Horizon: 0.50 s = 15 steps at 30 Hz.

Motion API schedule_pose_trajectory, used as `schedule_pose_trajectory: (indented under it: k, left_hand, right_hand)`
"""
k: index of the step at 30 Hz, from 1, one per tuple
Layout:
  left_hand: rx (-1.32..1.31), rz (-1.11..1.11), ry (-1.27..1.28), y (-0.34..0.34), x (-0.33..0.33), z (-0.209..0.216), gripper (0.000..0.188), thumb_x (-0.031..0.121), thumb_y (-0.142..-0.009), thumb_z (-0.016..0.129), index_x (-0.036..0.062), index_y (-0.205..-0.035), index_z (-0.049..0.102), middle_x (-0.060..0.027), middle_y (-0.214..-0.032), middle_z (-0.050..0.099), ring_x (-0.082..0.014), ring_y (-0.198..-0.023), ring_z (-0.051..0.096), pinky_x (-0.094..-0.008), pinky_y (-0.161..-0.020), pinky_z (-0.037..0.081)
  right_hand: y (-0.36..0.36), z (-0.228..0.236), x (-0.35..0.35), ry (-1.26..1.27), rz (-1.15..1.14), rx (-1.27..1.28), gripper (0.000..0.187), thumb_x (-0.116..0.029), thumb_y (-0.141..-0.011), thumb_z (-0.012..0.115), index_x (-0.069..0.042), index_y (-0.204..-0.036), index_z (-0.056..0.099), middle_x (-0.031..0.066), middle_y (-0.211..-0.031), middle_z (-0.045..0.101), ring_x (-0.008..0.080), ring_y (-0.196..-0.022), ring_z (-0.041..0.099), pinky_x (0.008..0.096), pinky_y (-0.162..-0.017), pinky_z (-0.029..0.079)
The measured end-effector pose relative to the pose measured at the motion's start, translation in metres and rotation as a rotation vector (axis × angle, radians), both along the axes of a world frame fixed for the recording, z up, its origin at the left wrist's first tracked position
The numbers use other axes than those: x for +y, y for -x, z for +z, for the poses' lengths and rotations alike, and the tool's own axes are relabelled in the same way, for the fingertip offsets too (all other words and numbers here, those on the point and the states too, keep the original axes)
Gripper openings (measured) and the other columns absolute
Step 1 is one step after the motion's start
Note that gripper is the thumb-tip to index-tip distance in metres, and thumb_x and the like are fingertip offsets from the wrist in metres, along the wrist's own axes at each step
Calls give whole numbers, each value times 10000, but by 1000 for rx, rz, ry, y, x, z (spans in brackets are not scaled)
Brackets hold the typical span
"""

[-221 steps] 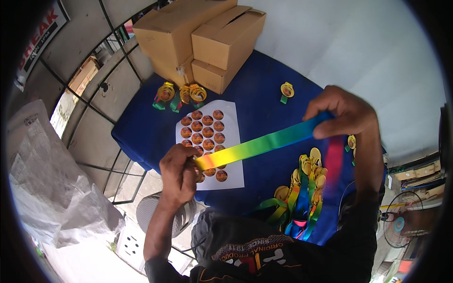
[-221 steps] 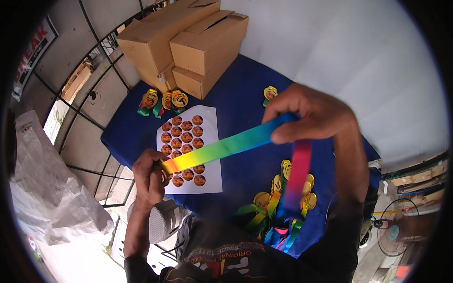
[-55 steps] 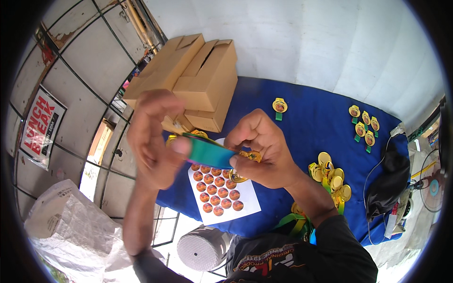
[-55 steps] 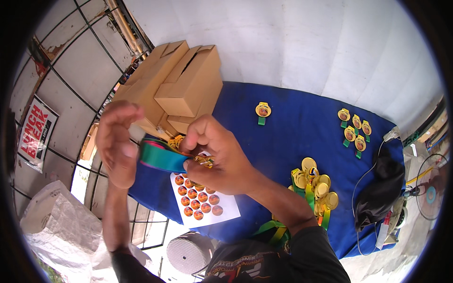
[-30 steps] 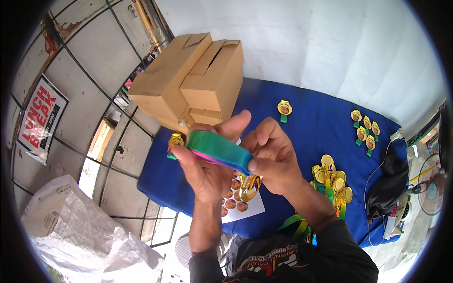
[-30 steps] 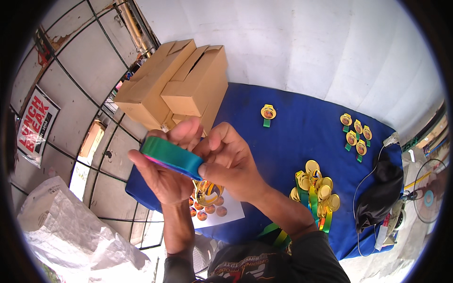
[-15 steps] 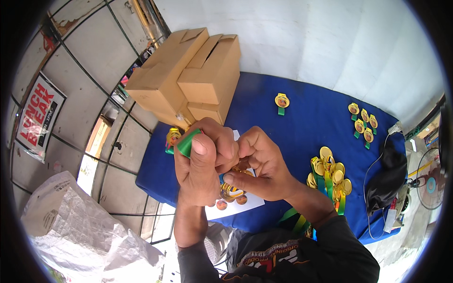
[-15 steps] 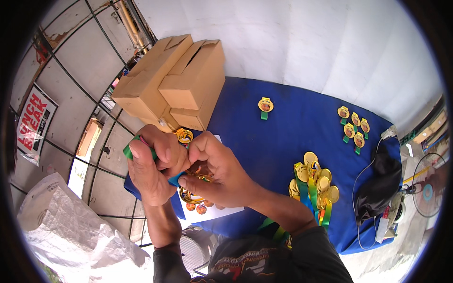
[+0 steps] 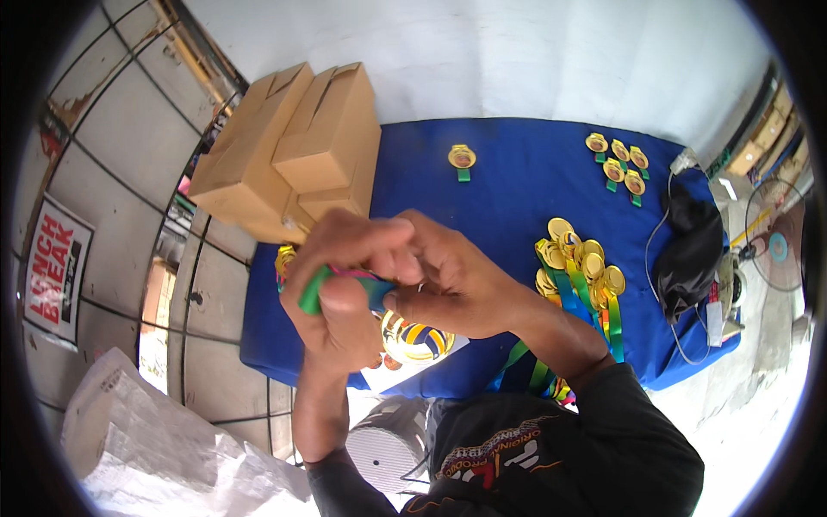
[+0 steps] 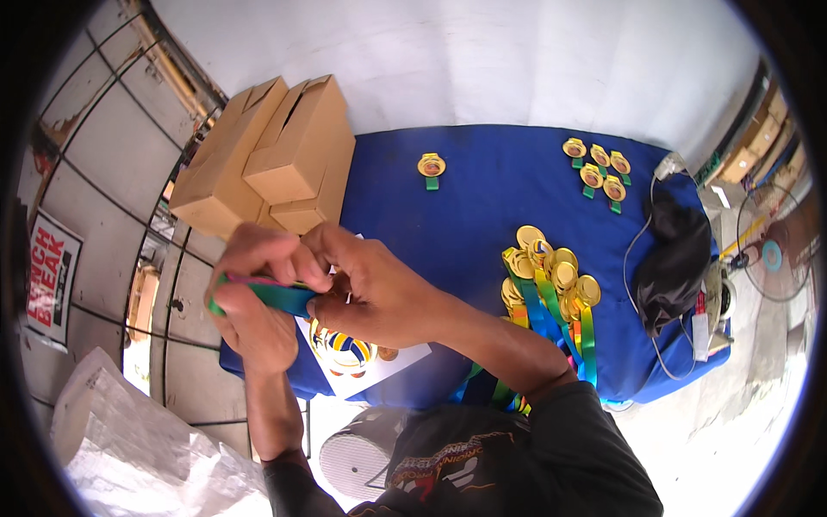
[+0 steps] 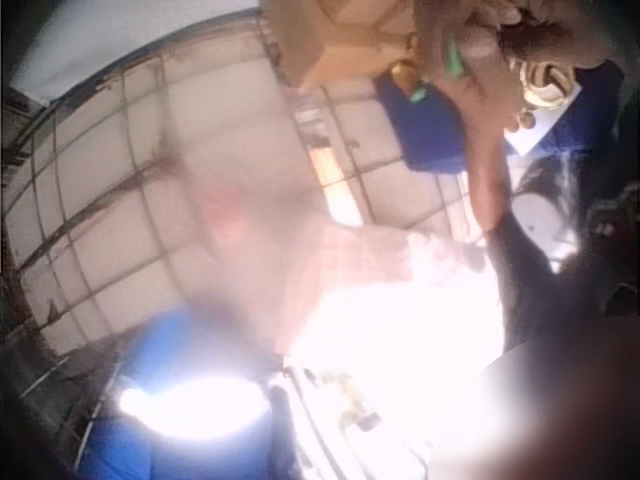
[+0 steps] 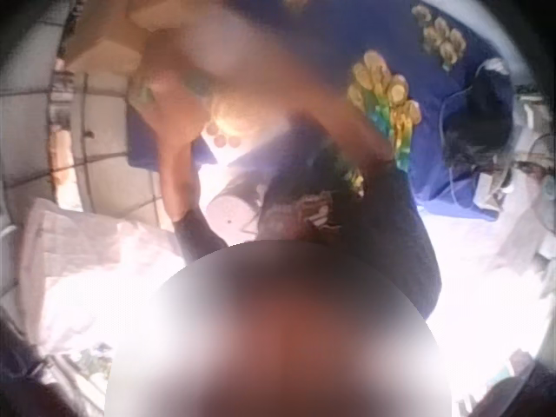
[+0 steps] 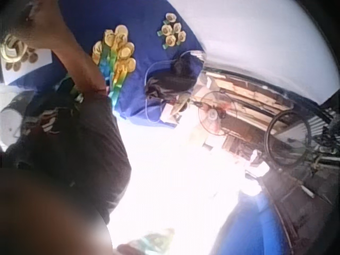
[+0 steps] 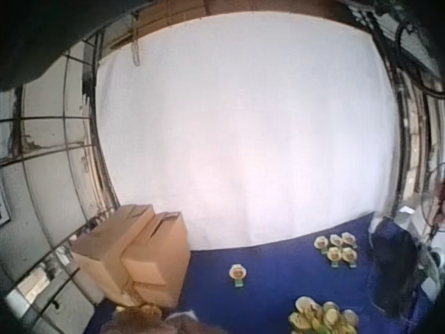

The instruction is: The person assembles medals by attaching colorful ribbons to gold-colored medallions and applying circular stickers to the front of each medallion. The person handles ribbons, medallions, and sticker sheets, repeatedly threading ribbons through medallion loops and pressing stickers onto the surfaces.

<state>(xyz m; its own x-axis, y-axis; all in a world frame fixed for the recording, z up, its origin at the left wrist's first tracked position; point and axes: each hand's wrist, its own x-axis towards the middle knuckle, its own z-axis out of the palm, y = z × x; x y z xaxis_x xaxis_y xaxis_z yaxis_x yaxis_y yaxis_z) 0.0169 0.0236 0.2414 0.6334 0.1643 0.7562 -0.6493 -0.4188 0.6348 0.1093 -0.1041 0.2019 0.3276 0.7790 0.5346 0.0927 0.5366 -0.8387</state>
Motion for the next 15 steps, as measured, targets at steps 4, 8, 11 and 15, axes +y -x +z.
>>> schedule_pose_trajectory:
  k: [4, 8, 11, 15]
  left_hand:
    - [-21, -78, -328, 5, -25, -4, 495, 469, -1004, 629, -1, -1113, 738, -80, -864, 605, -215, -753, 629, -364, -661, 509]
    - [-88, -106, -788, 7, -43, -10, 424, 461, -1015, 615, 91, -1173, 747, -55, -1089, 545, -234, -999, 617, -407, -801, 522]
    - [-223, 98, -1137, 1, -51, -20, 423, 504, -1039, 554, 184, -1258, 724, -17, -1192, 469, -201, -1131, 555, -398, -897, 485]
    - [-259, 44, -1262, -17, -66, -34, 415, 508, -1063, 512, 227, -1306, 697, -6, -1145, 455, -159, -1104, 539, -372, -889, 467]
  right_hand:
    - [-5, -15, -5, -15, 42, -12, 292, -27, -817, 748, -27, -1088, 638, 50, -967, 608, 135, -898, 599, 292, -775, 499]
    - [-15, -28, -32, -121, 40, 61, 216, 28, -832, 712, -6, -1036, 650, 42, -978, 604, 105, -906, 598, 281, -780, 490]
    - [-26, -33, -60, -91, -41, 205, 139, 56, -842, 673, 8, -972, 677, 49, -1023, 610, 114, -911, 608, 281, -778, 491]
    - [-44, -37, -109, -40, -44, 420, 231, 124, -746, 619, 15, -910, 740, 52, -984, 577, 145, -986, 558, 287, -869, 459]
